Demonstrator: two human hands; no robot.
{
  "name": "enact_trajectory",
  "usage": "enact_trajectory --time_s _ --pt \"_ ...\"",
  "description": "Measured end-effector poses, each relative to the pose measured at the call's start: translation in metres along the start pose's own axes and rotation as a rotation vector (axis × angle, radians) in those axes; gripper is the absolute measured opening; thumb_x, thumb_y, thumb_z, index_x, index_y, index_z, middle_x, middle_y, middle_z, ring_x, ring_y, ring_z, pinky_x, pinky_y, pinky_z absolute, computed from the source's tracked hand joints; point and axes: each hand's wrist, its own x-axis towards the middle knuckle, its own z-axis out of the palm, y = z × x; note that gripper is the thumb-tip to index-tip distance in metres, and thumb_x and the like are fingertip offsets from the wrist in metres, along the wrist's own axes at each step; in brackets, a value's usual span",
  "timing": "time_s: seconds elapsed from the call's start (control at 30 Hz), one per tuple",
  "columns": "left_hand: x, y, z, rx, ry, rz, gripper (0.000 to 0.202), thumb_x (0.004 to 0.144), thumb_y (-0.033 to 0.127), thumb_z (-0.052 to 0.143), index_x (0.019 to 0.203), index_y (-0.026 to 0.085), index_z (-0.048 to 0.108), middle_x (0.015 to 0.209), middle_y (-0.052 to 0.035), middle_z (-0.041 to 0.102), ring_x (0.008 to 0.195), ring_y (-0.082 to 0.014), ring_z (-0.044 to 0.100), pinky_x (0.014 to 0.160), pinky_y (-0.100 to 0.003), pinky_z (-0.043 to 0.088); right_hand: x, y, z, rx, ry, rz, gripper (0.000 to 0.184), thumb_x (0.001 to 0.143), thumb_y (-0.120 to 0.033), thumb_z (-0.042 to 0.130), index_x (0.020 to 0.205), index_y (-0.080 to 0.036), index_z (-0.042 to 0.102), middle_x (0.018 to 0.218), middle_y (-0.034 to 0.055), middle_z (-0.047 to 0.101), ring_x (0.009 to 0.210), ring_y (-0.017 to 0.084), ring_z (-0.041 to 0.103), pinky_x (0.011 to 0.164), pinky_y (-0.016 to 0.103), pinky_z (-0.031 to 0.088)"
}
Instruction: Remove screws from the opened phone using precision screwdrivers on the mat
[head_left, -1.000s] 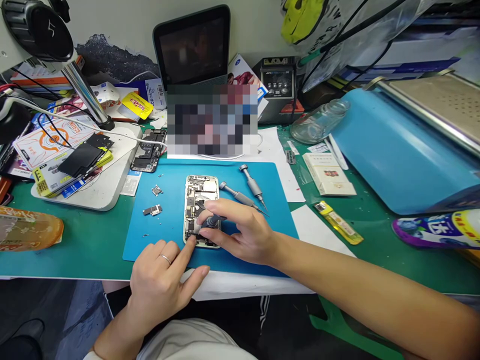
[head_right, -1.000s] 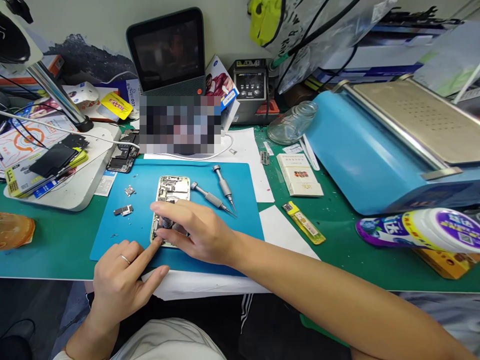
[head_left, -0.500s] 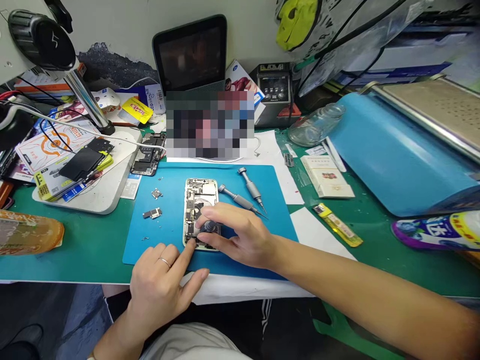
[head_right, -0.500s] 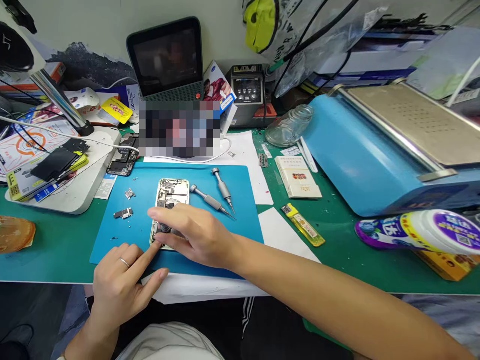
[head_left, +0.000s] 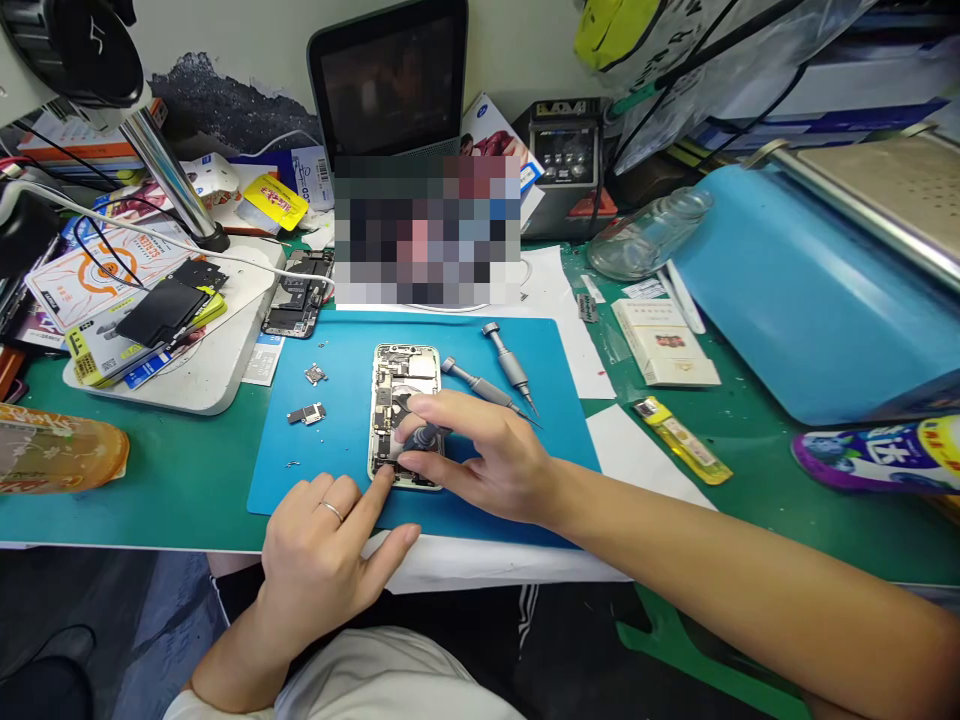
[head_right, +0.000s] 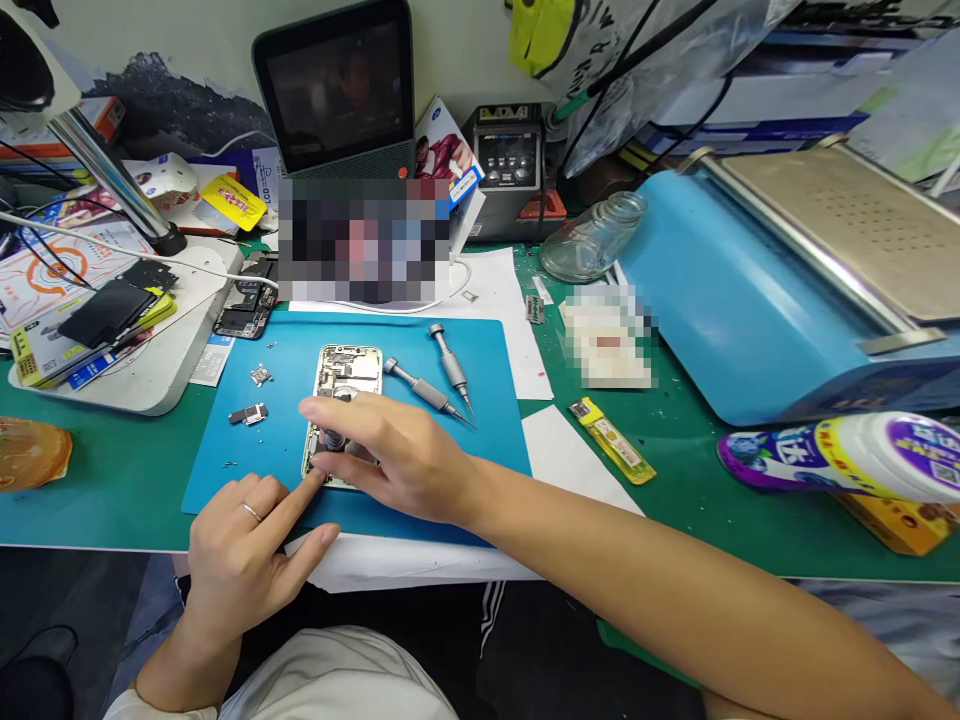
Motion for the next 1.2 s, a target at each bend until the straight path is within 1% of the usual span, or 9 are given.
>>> enact_trajectory --time_s 0.13,0.2,0.27,0.47,0.63,0.83,1.0,1.13,1.2 --pt "0.0004 0.0 0.0 -0.008 0.0 -0.008 0.039 0.099 0.036 0.066 0.126 0.009 0.069 0.073 -0.0022 0.056 0.066 -0.0192 0.043 0.061 -0.036 0.029 0.0011 -0.002 -0.0015 -0.02 -0.017 -0.003 0.058 0.098 -0.014 0.067 0.15 -0.017 0.042 0.104 0.0093 0.075 0.078 0.016 0.07 0.074 0.034 0.064" --pt "0.0004 -0.0001 0.0003 -0.009 0.003 -0.007 0.039 0.099 0.037 0.066 0.126 0.01 0.069 0.073 -0.002 0.056 0.066 -0.0191 0.043 0.061 -0.036 0.029 0.0024 -0.004 -0.0024 -0.019 -0.026 0.003 0.056 0.098 -0.011 0.063 0.149 -0.015 0.042 0.096 0.0072 0.073 0.076 0.017 0.069 0.073 0.035 0.064" --pt "0.0002 0.0 0.0004 -0.012 0.002 -0.007 0.039 0.099 0.037 0.066 0.127 0.01 0.069 0.073 -0.002 0.056 0.066 -0.019 0.043 0.061 -0.036 0.029 0.0036 -0.0057 -0.0029 -0.018 -0.033 0.006 0.057 0.096 -0.006 0.06 0.149 -0.015 0.042 0.093 0.0068 0.072 0.076 0.017 0.069 0.072 0.035 0.063" --pt "-0.0004 0.0004 -0.0002 -0.014 0.001 -0.012 0.039 0.099 0.037 0.066 0.127 0.01 0.069 0.073 -0.0018 0.056 0.066 -0.0187 0.044 0.061 -0.035 0.03 0.0044 -0.0057 -0.0023 -0.043 -0.033 -0.002 0.056 0.095 -0.006 0.06 0.148 -0.016 0.043 0.096 0.0072 0.074 0.078 0.017 0.069 0.07 0.034 0.062" --pt "-0.0009 0.0005 -0.0002 -0.016 -0.004 -0.017 0.038 0.099 0.036 0.066 0.126 0.01 0.069 0.074 -0.002 0.057 0.067 -0.0187 0.045 0.062 -0.035 0.03 0.0055 -0.0053 -0.0034 -0.051 -0.036 -0.02 0.054 0.097 -0.011 0.064 0.147 -0.017 0.044 0.099 0.0075 0.075 0.084 0.018 0.071 0.075 0.035 0.064" --pt "-0.0013 0.0007 -0.0003 -0.02 -0.003 -0.021 0.037 0.099 0.035 0.066 0.127 0.011 0.068 0.075 -0.0022 0.058 0.067 -0.0189 0.046 0.061 -0.036 0.031 0.008 -0.0072 -0.0051 0.018 -0.05 -0.054 0.05 0.098 -0.006 0.053 0.147 -0.014 0.045 0.108 0.0115 0.077 0.092 0.018 0.073 0.083 0.036 0.065" --pt "-0.0009 0.0004 -0.0003 -0.015 0.011 -0.023 0.035 0.098 0.034 0.066 0.126 0.012 0.069 0.073 -0.0014 0.057 0.065 -0.0185 0.046 0.06 -0.036 0.032 0.0086 -0.0062 -0.0038 0.016 -0.049 -0.096 0.051 0.101 -0.013 0.057 0.15 -0.016 0.044 0.105 0.0097 0.077 0.093 0.018 0.073 0.082 0.035 0.064" --pt "-0.0008 0.0003 -0.0005 -0.017 0.006 -0.026 0.035 0.099 0.033 0.065 0.126 0.012 0.068 0.074 -0.0019 0.059 0.066 -0.0184 0.047 0.061 -0.035 0.033 0.0092 -0.0066 -0.0033 0.052 -0.037 -0.103 0.049 0.1 -0.007 0.054 0.148 -0.013 0.047 0.108 0.0122 0.076 0.099 0.019 0.074 0.086 0.036 0.064" --pt "-0.001 0.0005 -0.0007 -0.019 0.006 -0.025 0.035 0.099 0.034 0.065 0.127 0.012 0.068 0.075 -0.0021 0.059 0.066 -0.0184 0.047 0.062 -0.035 0.032 0.0091 -0.0068 -0.0032 0.063 -0.04 -0.105 0.049 0.099 -0.006 0.054 0.147 -0.013 0.048 0.107 0.0124 0.076 0.097 0.019 0.074 0.084 0.036 0.065"
